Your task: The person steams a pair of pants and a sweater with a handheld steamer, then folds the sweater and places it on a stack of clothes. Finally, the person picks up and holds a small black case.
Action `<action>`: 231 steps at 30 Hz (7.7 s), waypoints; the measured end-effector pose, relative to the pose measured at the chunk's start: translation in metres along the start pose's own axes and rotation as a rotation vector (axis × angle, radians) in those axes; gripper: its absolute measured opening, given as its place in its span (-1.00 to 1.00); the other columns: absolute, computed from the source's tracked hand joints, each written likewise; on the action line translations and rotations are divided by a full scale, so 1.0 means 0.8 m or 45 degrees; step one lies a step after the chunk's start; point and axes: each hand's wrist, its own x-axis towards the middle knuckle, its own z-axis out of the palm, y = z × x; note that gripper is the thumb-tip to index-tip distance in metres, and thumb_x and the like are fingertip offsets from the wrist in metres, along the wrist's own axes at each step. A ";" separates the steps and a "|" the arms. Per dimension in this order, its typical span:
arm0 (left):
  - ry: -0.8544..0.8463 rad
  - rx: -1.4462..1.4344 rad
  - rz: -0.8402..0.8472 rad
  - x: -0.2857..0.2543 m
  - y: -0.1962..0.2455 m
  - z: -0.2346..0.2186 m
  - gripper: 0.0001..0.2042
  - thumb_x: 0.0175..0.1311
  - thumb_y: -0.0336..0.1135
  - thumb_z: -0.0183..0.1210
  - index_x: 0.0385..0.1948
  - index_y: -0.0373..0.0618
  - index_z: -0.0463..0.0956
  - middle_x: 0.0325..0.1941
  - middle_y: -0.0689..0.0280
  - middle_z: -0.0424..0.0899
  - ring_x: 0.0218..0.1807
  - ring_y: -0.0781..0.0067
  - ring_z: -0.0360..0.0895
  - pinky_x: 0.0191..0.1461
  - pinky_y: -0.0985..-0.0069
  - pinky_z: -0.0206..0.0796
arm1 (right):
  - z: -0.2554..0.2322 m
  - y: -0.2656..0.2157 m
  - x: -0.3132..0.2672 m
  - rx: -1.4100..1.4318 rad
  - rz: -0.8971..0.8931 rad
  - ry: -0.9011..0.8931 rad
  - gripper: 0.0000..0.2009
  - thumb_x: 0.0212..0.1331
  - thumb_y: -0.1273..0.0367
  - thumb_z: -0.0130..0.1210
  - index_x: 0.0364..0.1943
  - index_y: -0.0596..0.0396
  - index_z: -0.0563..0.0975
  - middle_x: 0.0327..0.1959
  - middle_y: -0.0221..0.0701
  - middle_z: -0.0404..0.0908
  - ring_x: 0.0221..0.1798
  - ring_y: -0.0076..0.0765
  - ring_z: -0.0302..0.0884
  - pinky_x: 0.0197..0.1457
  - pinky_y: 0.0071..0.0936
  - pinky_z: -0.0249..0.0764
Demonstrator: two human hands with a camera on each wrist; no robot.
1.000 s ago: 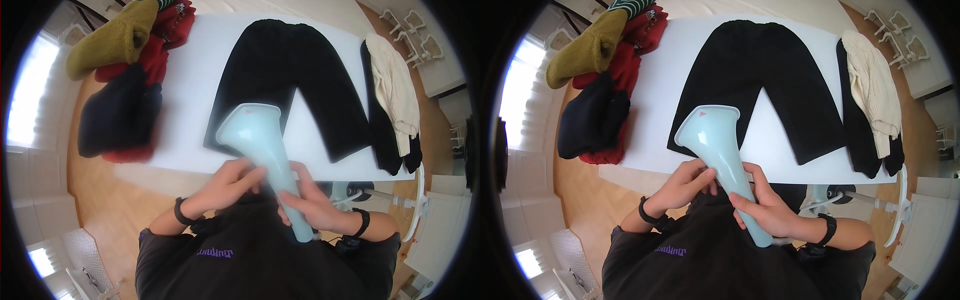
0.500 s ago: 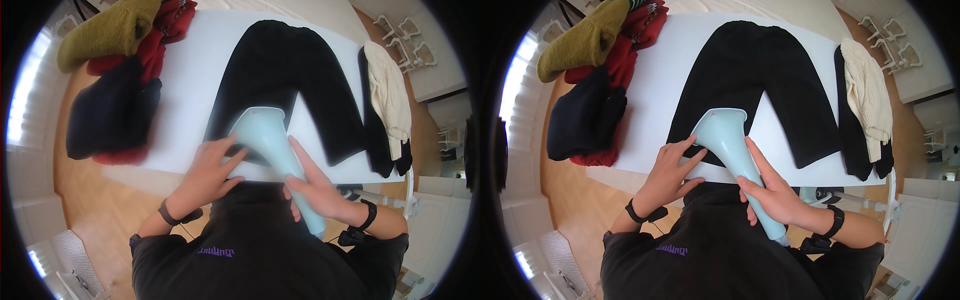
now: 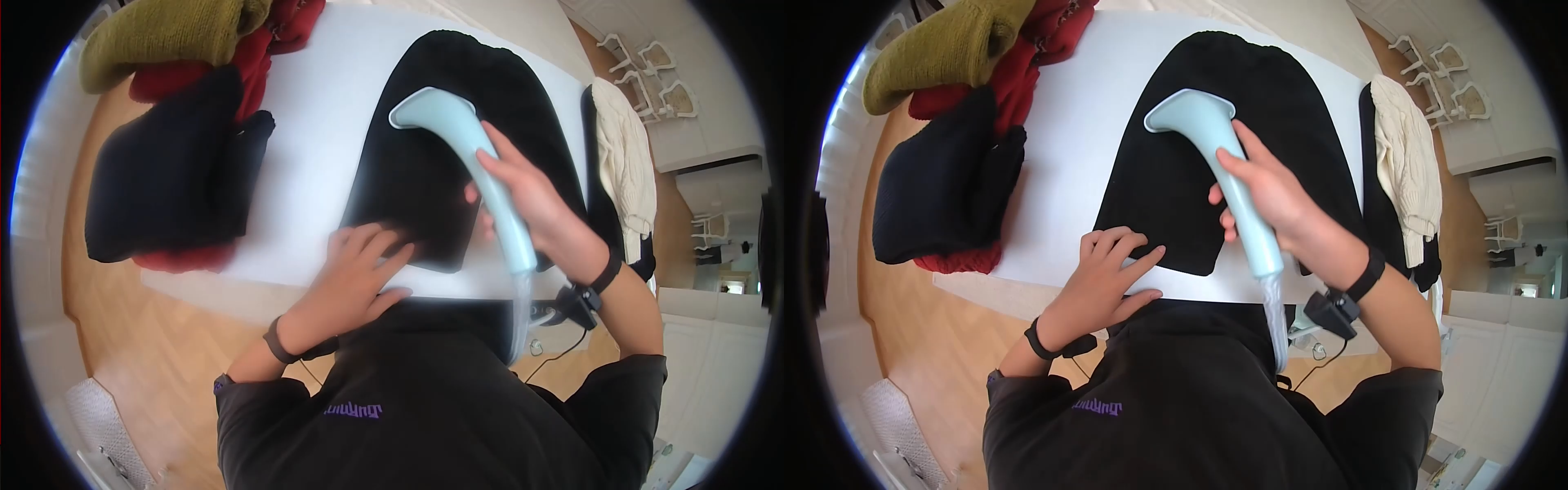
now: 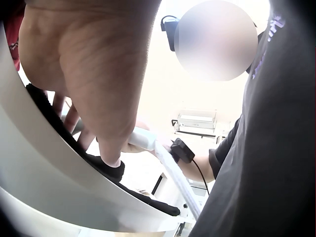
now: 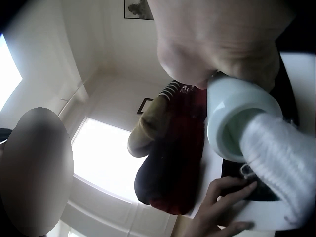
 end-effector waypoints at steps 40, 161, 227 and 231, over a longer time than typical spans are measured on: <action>0.078 0.130 0.131 -0.008 -0.008 0.013 -0.53 0.25 0.02 0.43 0.16 0.08 0.70 0.14 0.30 0.59 0.24 0.21 0.46 0.32 0.08 0.15 | 0.000 0.040 -0.098 -0.131 0.031 0.036 -0.35 0.67 0.20 -0.07 0.73 -0.45 -0.02 -0.19 -0.36 0.45 -0.51 -0.53 0.54 -0.53 -0.47 0.62; 0.117 0.271 -0.179 0.083 0.033 0.050 -0.53 0.34 -0.22 0.30 0.24 -0.22 0.60 0.46 0.16 0.57 0.51 0.03 0.40 0.53 0.03 0.11 | -0.572 0.516 -0.271 -0.475 -0.454 3.089 -0.24 0.38 0.01 0.37 0.31 0.44 0.37 0.18 0.20 0.62 0.16 0.34 0.66 0.24 0.02 0.59; 0.347 -0.487 -1.079 0.331 -0.216 0.014 -0.14 0.37 -0.06 0.42 0.52 -0.38 0.13 0.09 -0.13 0.71 0.12 0.11 0.71 0.20 0.26 0.57 | 0.047 0.180 -0.042 -1.768 -1.620 0.296 -0.63 -0.02 0.35 0.28 -0.07 0.17 0.60 -0.25 -0.36 0.51 -0.22 -0.27 0.47 -0.22 -0.36 0.45; 0.161 -0.961 -1.038 0.372 -0.253 0.001 -0.27 0.31 -0.19 0.45 0.41 -0.38 0.31 0.05 -0.07 0.74 0.00 0.14 0.75 0.11 0.32 0.63 | 0.027 0.180 -0.058 -1.527 -1.545 0.206 -0.68 0.04 0.42 0.29 -0.07 0.18 0.60 -0.23 -0.34 0.58 -0.25 -0.22 0.55 -0.25 -0.27 0.52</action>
